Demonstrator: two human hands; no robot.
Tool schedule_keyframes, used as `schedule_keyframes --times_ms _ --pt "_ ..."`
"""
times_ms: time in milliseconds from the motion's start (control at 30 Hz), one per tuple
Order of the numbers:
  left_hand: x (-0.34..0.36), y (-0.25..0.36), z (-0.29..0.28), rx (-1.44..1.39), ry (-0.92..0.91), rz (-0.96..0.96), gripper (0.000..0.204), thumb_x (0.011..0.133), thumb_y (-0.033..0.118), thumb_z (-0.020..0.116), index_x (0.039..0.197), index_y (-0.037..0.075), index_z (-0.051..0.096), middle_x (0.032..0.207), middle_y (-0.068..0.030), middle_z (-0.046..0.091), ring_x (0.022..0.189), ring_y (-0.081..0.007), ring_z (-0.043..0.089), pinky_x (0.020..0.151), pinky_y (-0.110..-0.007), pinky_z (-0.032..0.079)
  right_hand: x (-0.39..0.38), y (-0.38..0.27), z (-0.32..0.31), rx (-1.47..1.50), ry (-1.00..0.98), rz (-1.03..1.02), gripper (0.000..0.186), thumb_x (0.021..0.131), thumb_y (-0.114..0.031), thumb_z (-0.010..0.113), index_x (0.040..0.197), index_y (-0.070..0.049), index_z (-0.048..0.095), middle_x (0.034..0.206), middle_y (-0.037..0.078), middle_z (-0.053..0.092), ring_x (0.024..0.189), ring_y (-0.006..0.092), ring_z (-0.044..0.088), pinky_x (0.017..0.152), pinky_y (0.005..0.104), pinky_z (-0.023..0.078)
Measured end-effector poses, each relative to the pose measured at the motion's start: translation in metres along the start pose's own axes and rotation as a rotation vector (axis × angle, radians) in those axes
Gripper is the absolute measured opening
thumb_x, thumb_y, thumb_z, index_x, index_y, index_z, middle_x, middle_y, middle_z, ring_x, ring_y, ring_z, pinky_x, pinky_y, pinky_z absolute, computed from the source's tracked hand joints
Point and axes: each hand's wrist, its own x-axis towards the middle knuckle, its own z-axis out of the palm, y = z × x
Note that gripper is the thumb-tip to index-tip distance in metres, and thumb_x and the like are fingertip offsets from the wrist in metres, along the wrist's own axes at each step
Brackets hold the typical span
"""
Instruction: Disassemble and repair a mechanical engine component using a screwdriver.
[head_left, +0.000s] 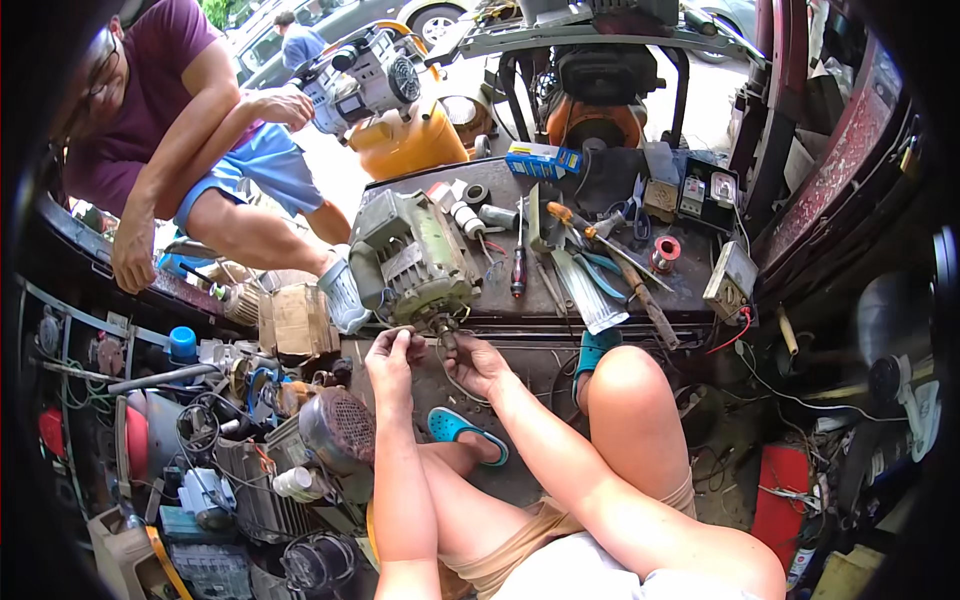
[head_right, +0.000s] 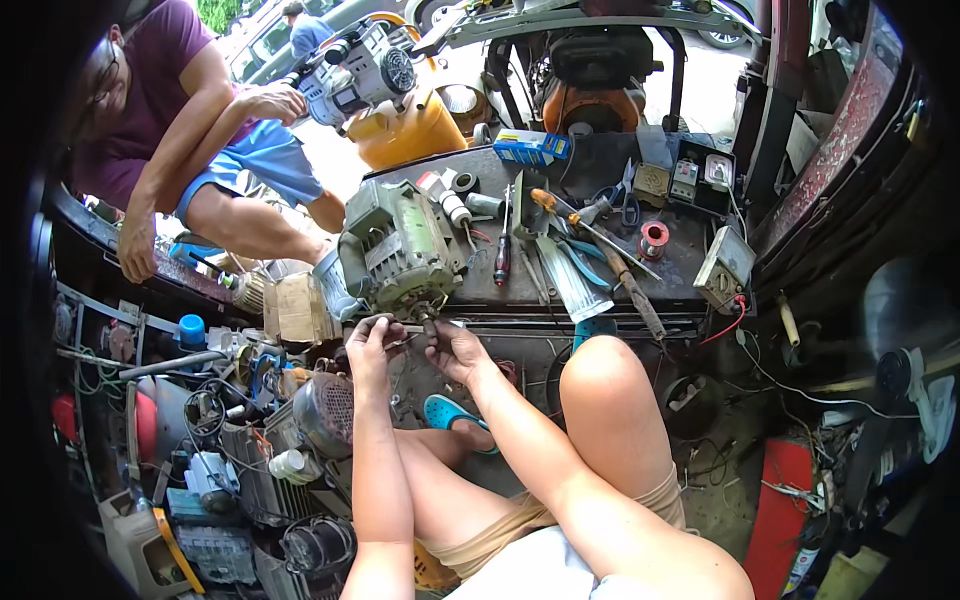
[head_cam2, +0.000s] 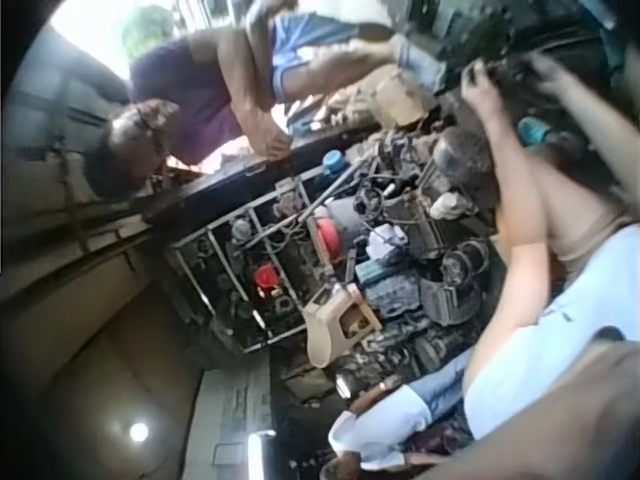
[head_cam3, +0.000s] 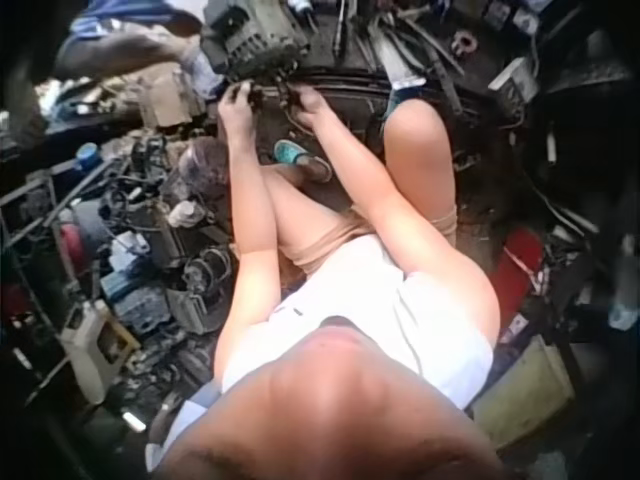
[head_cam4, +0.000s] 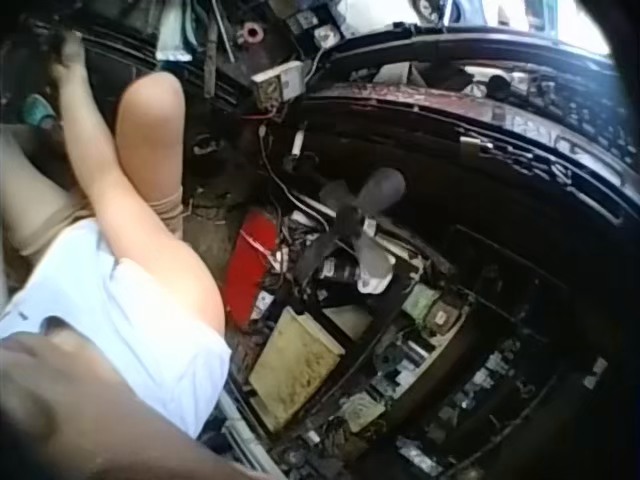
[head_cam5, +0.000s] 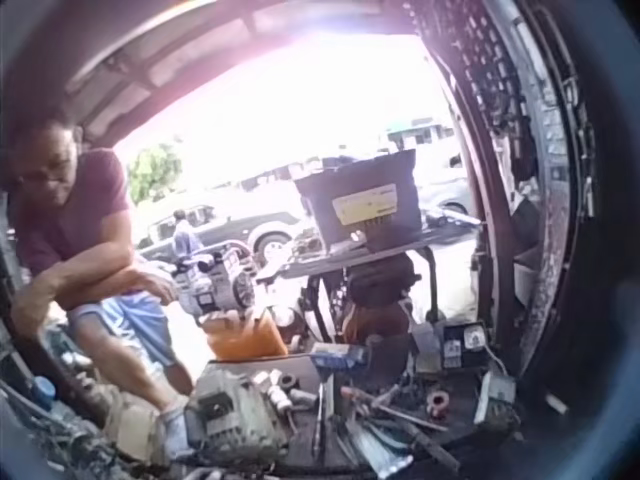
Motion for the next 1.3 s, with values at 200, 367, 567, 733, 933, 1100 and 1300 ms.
schedule_keyframes --times_ms 200,367,567,733,933,1100,1300 --pt "-0.010 0.004 0.000 0.044 0.000 0.016 0.014 0.102 0.018 0.066 0.108 0.007 0.072 0.093 -0.0063 0.077 0.082 -0.0164 0.073 0.075 -0.033 0.058 -0.007 0.011 -0.001 0.152 -0.050 0.078 0.016 0.102 -0.024 0.070 0.103 -0.009 0.066 0.086 -0.001 0.064 0.078 0.0123 0.061 0.073 0.0301 0.056" --pt "0.002 0.020 0.009 0.087 0.013 -0.011 0.014 0.102 0.011 0.062 0.110 0.005 0.072 0.094 -0.0069 0.076 0.083 -0.0164 0.072 0.074 -0.033 0.059 0.009 0.007 -0.009 0.259 -0.301 0.104 0.024 0.103 -0.027 0.069 0.091 -0.007 0.063 0.080 0.000 0.057 0.075 0.0116 0.055 0.076 0.0291 0.054" --pt "0.009 0.022 0.000 0.111 -0.003 0.042 0.019 0.100 0.005 0.058 0.113 0.002 0.071 0.096 -0.0083 0.076 0.085 -0.0167 0.073 0.075 -0.032 0.059 0.008 0.017 -0.001 0.200 -0.194 0.033 0.028 0.105 -0.031 0.066 0.091 -0.006 0.064 0.079 0.000 0.057 0.074 0.0126 0.056 0.076 0.0321 0.053" --pt "0.004 0.024 -0.001 0.110 -0.001 0.045 0.020 0.099 0.004 0.057 0.113 0.001 0.071 0.097 -0.0085 0.076 0.087 -0.0169 0.073 0.076 -0.032 0.059 0.003 0.020 0.002 0.215 -0.126 0.010 0.021 0.101 -0.027 0.070 0.095 -0.008 0.067 0.081 0.001 0.063 0.077 0.0148 0.059 0.076 0.0334 0.052" --pt "0.005 0.020 -0.005 0.099 -0.006 0.056 0.021 0.098 0.002 0.057 0.114 0.000 0.071 0.097 -0.0084 0.075 0.087 -0.0168 0.072 0.077 -0.032 0.059 0.006 0.022 0.000 0.194 -0.138 -0.042 0.021 0.102 -0.028 0.069 0.094 -0.009 0.066 0.081 -0.001 0.062 0.078 0.0140 0.059 0.076 0.0339 0.051" --pt "0.002 0.028 0.001 0.061 0.005 0.009 0.022 0.096 -0.003 0.056 0.113 -0.002 0.070 0.097 -0.0094 0.076 0.086 -0.0160 0.072 0.081 -0.030 0.058 0.006 0.020 0.002 0.143 -0.096 -0.065 0.022 0.105 -0.030 0.065 0.095 -0.010 0.065 0.080 -0.002 0.059 0.077 0.0132 0.058 0.077 0.0348 0.050" --pt "0.003 0.026 -0.004 0.100 -0.005 0.077 0.024 0.092 -0.006 0.055 0.111 -0.002 0.069 0.096 -0.0091 0.075 0.087 -0.0157 0.072 0.081 -0.030 0.058 0.007 0.019 0.006 -0.036 0.111 0.014 0.025 0.109 -0.033 0.055 0.098 -0.012 0.063 0.079 -0.004 0.056 0.074 0.0122 0.055 0.078 0.0370 0.055"
